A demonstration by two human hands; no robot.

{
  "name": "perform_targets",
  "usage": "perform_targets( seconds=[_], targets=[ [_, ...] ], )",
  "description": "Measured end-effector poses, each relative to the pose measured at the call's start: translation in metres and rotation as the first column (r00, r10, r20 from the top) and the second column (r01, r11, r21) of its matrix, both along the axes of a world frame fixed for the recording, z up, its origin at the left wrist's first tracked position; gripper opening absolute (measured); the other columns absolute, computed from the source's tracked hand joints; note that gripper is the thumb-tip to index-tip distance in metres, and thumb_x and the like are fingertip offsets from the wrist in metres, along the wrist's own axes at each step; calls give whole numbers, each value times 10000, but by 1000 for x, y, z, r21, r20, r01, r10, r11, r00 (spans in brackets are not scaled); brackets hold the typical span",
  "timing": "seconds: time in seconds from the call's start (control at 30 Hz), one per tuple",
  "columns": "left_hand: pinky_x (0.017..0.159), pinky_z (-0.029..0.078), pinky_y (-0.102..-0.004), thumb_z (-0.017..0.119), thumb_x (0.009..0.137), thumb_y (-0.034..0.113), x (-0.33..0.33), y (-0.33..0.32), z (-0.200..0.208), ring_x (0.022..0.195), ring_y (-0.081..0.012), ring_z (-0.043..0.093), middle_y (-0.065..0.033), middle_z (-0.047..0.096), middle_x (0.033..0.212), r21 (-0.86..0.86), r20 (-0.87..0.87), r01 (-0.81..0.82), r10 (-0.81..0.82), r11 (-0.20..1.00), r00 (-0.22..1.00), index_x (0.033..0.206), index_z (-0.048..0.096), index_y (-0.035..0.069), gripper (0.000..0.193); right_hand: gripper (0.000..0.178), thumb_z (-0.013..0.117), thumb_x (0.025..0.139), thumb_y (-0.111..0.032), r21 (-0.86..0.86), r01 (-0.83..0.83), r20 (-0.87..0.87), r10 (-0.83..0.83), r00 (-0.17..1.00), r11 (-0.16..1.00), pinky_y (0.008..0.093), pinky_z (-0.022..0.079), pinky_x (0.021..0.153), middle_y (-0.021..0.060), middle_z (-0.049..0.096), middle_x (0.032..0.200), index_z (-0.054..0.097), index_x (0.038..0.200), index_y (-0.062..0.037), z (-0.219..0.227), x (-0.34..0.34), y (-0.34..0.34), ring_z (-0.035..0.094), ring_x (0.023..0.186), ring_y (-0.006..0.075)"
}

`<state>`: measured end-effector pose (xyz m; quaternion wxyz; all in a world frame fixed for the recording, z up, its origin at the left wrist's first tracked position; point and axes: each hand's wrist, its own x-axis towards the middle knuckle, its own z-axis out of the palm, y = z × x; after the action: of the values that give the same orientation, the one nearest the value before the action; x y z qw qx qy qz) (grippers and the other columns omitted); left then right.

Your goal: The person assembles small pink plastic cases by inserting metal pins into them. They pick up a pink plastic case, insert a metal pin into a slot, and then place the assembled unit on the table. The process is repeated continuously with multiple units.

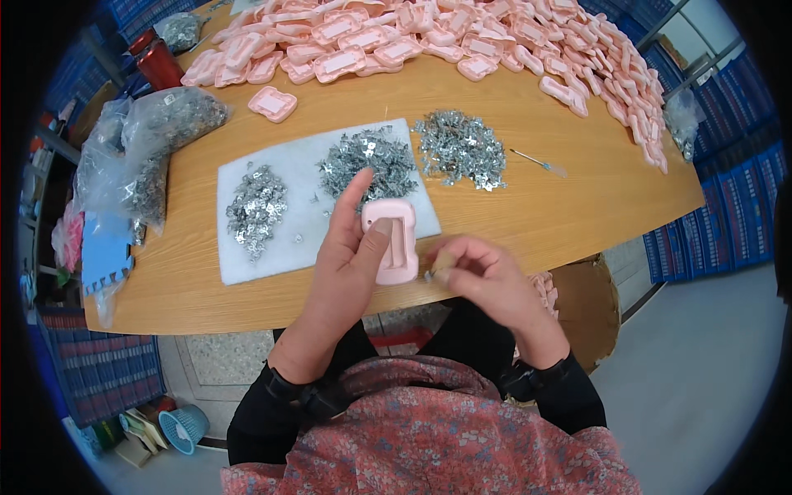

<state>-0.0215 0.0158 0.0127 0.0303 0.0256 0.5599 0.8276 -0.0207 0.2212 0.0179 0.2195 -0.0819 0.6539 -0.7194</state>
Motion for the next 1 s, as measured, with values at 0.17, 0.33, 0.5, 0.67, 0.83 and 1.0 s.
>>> perform_targets(
  seconds=[0.17, 0.33, 0.5, 0.67, 0.83, 1.0],
  targets=[
    [942, 467, -261, 544, 1014, 113, -1, 10, 2, 1097, -117, 571, -76, 594, 1226, 177, 80, -41, 27, 983, 996, 1417, 406, 61, 429, 102, 643, 901, -8, -91, -8, 52, 13, 999, 996, 189, 440, 725, -45, 593, 990, 612, 990, -47, -9, 2, -11, 538, 829, 8],
    [891, 469, -244, 608, 987, 157, 6, -12, -3, 1035, -103, 592, -42, 636, 1126, 16, 58, 145, -146, 989, 988, 1320, 462, 56, 377, 111, 644, 850, -5, -64, -83, -110, 76, 991, 995, 217, 453, 755, -6, 610, 1011, 616, 954, -29, 2, -10, 13, 555, 893, 46],
    [813, 477, -238, 609, 991, 198, -7, -19, 32, 925, -81, 595, -25, 649, 1043, -173, 101, 386, -374, 906, 922, 1354, 474, 43, 417, 118, 675, 770, -41, 358, -210, -380, 348, 857, 910, 323, 484, 846, 59, 631, 1001, 621, 874, -25, 36, -16, 20, 606, 957, 194],
    [741, 498, -239, 497, 1040, 373, -20, -20, 38, 858, -85, 592, -36, 642, 1030, -195, 379, 771, -678, 607, 630, 1475, 391, 49, 554, 115, 686, 791, -63, 416, -219, -401, 394, 827, 883, 335, 483, 864, 79, 634, 1003, 627, 882, -25, 41, -17, 16, 615, 957, 218],
    [792, 568, -334, 342, 1070, 356, -4, -13, 17, 883, -180, 655, -84, 634, 1105, 254, 333, 518, -577, 817, 746, 1510, 321, 62, 530, 52, 686, 858, -28, 198, 59, -463, 41, 885, 978, 330, 448, 922, 105, 608, 1170, 640, 883, -26, 23, -13, 12, 572, 1077, 189],
    [786, 600, -442, 264, 1065, 304, 1, -3, -2, 891, -236, 670, -118, 633, 1101, 565, 300, 306, -536, 766, 789, 1443, 378, 76, 457, 105, 727, 838, -70, 105, 282, -465, -204, 861, 954, 317, 463, 866, 89, 608, 1023, 639, 874, -27, -2, -4, -15, 592, 991, 208]
  ],
)
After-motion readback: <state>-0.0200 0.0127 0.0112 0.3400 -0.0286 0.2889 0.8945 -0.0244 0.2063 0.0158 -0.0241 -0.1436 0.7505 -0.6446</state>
